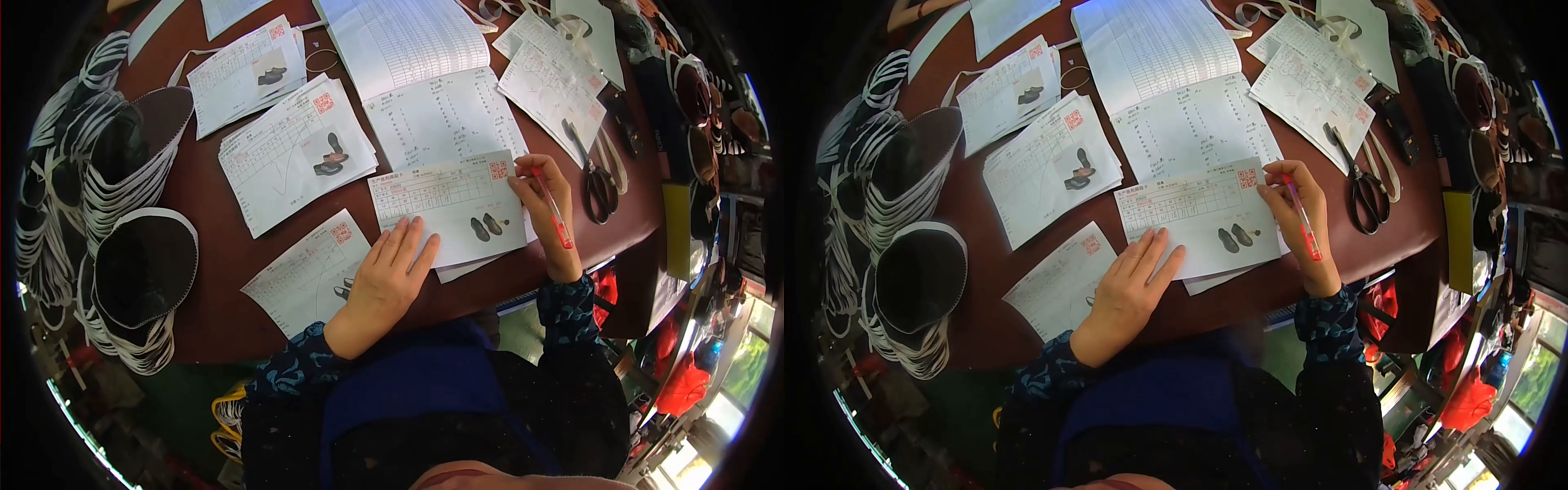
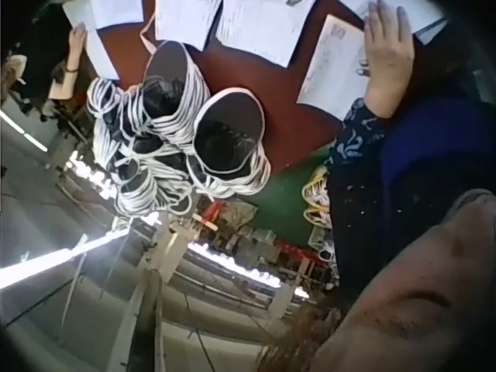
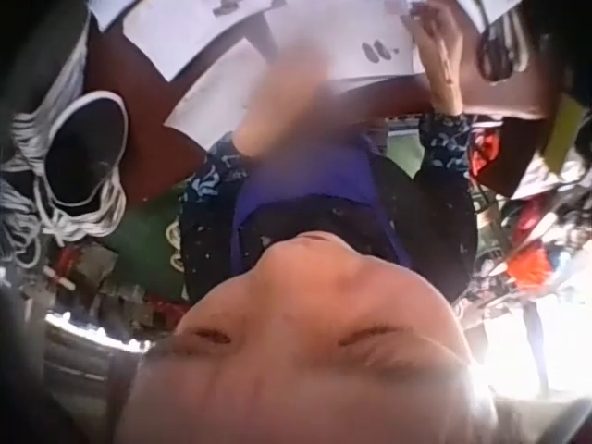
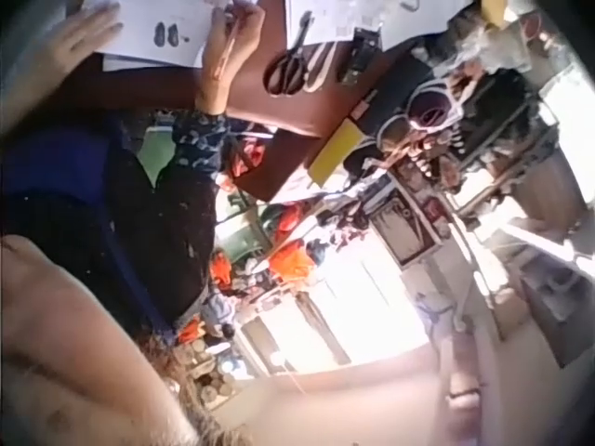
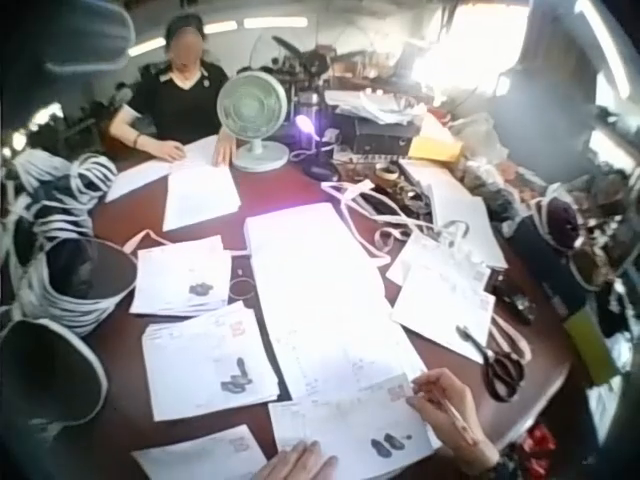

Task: The person trims excess material from shoe components with scissors, then records production data on log sheets with a pen.

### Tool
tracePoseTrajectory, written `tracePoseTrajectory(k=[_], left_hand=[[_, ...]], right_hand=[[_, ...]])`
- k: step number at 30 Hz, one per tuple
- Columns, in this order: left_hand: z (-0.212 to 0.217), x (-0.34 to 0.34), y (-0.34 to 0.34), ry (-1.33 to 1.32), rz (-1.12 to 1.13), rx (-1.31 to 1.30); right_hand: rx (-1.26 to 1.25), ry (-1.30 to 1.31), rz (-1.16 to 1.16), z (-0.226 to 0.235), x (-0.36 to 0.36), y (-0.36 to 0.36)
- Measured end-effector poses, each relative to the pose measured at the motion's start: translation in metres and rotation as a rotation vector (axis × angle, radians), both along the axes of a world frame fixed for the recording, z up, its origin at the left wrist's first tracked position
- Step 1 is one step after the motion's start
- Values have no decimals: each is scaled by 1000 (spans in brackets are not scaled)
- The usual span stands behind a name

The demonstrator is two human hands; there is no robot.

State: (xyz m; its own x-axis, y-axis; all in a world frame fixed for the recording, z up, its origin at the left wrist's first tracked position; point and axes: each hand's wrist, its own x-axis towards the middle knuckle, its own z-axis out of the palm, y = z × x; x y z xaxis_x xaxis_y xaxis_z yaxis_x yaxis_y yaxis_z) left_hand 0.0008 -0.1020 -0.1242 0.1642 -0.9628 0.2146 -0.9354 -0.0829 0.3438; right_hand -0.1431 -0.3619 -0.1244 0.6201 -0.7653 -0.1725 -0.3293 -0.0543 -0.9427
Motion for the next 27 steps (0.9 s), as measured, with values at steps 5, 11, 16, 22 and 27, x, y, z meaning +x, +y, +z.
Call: tracePoseTrajectory(k=[5, 11, 16, 22, 27], left_hand=[[-2, -2, 0, -21, 8, -4], [-4, -3, 1, -28, 7, 0], [-5, -4, 2, -39, 6, -4], [-5, -5, 0, -49, 2, -3], [-3, -7, 0, -27, 36, -14]], right_hand=[[-64, 23, -16, -3, 2, 5], [-101, 48, -33, -4, 2, 10], [-127, 21, -65, -7, 4, 13], [-188, -10, -87, -16, 3, 13], [-248, -21, -97, -24, 5, 14]])
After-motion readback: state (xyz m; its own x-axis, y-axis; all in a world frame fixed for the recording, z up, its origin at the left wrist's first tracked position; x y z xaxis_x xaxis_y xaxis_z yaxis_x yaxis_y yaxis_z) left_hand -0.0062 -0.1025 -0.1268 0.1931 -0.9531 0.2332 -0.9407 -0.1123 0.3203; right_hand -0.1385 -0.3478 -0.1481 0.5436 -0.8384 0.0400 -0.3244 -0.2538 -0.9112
